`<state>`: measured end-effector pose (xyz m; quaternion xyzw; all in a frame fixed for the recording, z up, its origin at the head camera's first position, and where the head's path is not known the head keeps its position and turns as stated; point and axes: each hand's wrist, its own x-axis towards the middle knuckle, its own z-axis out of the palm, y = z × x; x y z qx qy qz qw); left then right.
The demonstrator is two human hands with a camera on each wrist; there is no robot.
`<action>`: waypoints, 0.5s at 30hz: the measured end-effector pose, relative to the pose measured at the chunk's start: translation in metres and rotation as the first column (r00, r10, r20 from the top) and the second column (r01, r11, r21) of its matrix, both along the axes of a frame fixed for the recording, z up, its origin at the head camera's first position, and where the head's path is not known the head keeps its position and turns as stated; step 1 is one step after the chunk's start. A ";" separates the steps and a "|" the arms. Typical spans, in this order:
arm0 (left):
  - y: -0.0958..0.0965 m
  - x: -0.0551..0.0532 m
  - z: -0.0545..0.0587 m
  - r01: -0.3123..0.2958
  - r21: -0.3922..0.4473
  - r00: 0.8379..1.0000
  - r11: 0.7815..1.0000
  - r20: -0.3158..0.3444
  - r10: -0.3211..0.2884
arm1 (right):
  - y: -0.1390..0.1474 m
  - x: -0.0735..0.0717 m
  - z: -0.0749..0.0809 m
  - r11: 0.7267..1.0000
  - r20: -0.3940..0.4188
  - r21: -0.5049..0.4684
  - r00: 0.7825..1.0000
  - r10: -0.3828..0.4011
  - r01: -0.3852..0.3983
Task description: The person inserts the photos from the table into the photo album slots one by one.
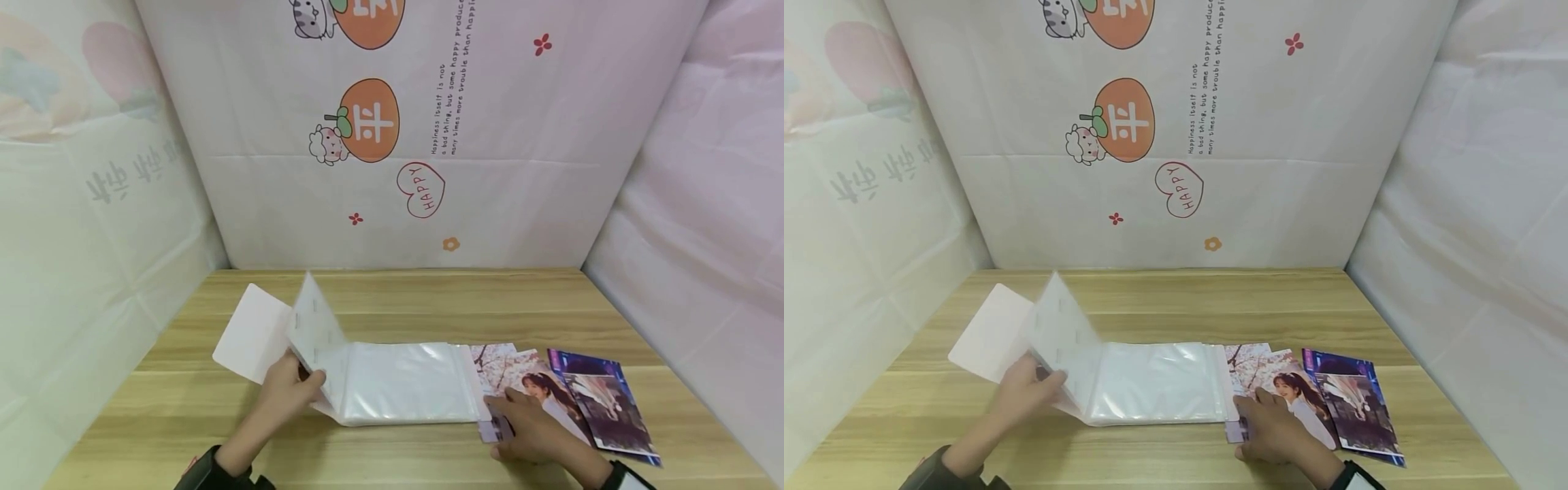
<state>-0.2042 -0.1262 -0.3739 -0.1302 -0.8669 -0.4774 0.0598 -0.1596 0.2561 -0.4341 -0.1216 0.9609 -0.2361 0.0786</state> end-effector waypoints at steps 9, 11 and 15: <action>-0.028 -0.002 0.025 -0.048 0.145 0.998 0.988 0.057 0.040 | 0.002 -0.001 0.001 1.000 -0.014 0.004 1.000 0.017 -0.017; -0.035 -0.002 0.028 -0.067 0.150 0.996 0.986 0.060 0.059 | 0.002 -0.001 0.001 1.000 -0.015 0.000 1.000 0.021 -0.021; -0.048 -0.003 0.032 -0.104 0.147 0.994 0.984 0.058 0.096 | 0.001 -0.001 0.000 1.000 -0.017 -0.003 0.999 0.027 -0.027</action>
